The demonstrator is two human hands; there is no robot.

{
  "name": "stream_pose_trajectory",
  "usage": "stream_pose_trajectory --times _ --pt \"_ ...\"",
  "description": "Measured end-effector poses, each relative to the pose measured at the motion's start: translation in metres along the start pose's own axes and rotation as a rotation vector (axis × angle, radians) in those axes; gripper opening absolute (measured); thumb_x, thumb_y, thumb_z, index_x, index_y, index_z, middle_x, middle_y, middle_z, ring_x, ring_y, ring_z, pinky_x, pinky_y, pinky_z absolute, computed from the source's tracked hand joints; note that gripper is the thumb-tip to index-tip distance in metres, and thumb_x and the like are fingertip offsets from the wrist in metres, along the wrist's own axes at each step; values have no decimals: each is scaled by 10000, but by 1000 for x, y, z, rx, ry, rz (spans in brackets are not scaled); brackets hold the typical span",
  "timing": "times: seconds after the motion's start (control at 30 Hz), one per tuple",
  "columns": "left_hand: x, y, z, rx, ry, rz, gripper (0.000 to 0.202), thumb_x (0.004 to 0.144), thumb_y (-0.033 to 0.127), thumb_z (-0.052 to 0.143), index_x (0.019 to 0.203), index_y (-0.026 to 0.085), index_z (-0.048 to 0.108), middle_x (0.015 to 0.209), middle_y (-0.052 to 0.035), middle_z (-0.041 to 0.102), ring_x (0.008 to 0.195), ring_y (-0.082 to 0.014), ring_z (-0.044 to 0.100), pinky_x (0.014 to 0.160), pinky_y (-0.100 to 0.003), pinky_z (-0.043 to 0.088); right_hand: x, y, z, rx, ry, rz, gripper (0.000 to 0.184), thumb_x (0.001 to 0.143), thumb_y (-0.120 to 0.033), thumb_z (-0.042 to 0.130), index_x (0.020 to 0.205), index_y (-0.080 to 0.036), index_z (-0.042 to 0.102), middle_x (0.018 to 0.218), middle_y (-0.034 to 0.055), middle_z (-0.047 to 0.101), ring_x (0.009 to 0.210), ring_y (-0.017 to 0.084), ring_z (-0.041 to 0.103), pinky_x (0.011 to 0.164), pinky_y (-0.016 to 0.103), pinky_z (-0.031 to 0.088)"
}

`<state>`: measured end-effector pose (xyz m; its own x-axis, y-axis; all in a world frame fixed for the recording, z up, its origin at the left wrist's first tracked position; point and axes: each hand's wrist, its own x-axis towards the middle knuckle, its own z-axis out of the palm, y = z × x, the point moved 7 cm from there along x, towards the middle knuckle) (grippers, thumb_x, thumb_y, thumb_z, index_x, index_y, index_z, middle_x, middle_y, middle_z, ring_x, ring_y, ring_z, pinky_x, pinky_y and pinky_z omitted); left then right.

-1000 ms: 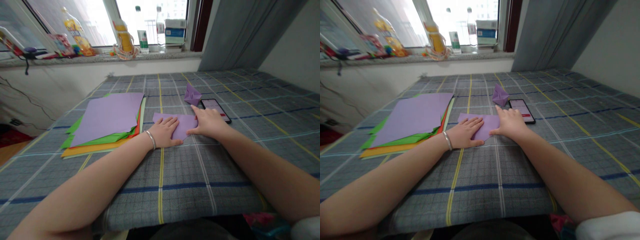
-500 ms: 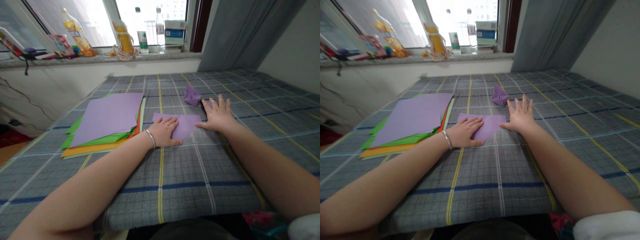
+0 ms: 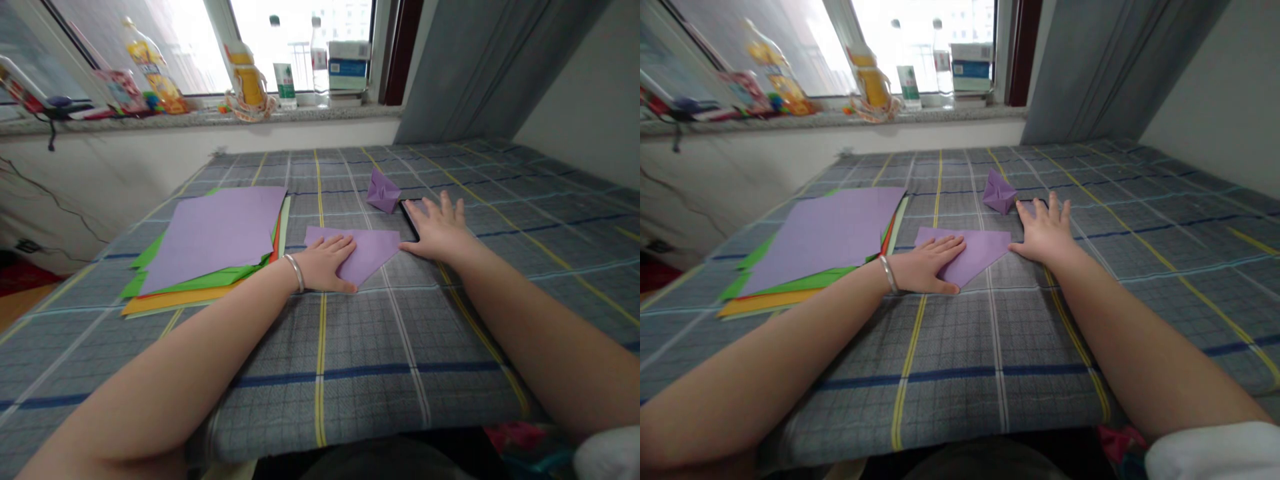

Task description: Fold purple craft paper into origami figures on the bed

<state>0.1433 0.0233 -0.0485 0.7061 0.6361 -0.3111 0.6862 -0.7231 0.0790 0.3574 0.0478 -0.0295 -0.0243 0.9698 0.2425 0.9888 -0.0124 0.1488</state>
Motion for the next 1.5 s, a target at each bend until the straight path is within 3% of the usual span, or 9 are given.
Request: stream_pose_trajectory --times 0.23,0.33,0.5,0.63,0.73,0.83,0.93,1.07,1.5 --pt "-1 -3 0 -73 -40 19 1164 702 643 567 1512 67 -40 1572 -190 -59 1468 -303 -51 1175 -493 56 -5 -13 -15 194 157 -130 759 671 -441 724 1342 -171 492 1456 177 387 1402 458 158 1104 630 169" --pt "-3 -4 -1 -119 -31 46 1228 668 620 621 1502 49 -76 1566 -223 -54 1463 -326 -50 1174 -493 63 -12 -38 -27 376 181 -381 440 708 -332 702 1124 -212 621 1296 124 545 1356 367 322 1099 552 278" --pt "-5 -8 1 -164 105 77 1190 682 585 657 1509 68 -24 1575 -230 27 1462 -352 37 1168 -510 106 -40 -86 -36 631 -30 -825 181 792 -225 648 971 -236 672 1066 52 671 1072 220 591 972 400 448" --pt "-9 -7 -11 -185 387 243 1106 627 625 726 1490 167 208 1545 -210 219 1419 -349 240 1120 -503 256 -47 -94 -40 603 -1 -860 164 825 -232 636 982 -235 684 1082 61 677 1051 223 601 938 397 461" --pt "-18 5 -24 -99 552 425 767 661 625 717 1272 204 525 1337 -150 514 1241 -305 477 1036 -462 373 -49 -94 -43 580 22 -875 148 831 -242 631 968 -240 688 1048 54 688 1011 220 611 909 387 465" --pt "-29 22 -31 80 637 553 416 798 571 626 969 193 652 1000 -80 661 966 -228 601 889 -376 455 -49 -93 -45 546 16 -862 100 830 -220 608 906 -233 672 954 41 690 910 199 623 827 341 471" --pt "-38 38 -31 301 721 597 317 946 422 475 801 196 644 820 -30 668 772 -155 605 714 -289 450 -47 -90 -45 475 15 -807 57 806 -180 587 819 -213 631 878 42 668 811 189 606 731 315 453" --pt "-43 46 -33 412 859 534 311 984 323 414 784 197 617 754 4 658 689 -126 593 634 -267 417 -43 -88 -45 541 35 -771 66 781 -156 581 819 -206 600 849 34 645 808 187 588 737 315 441" --pt "-36 34 -44 110 949 375 236 976 305 406 846 191 566 862 -27 658 799 -154 574 791 -304 423 -41 -93 -55 830 271 -727 96 816 -187 592 741 -228 549 798 21 639 807 182 572 765 334 452"
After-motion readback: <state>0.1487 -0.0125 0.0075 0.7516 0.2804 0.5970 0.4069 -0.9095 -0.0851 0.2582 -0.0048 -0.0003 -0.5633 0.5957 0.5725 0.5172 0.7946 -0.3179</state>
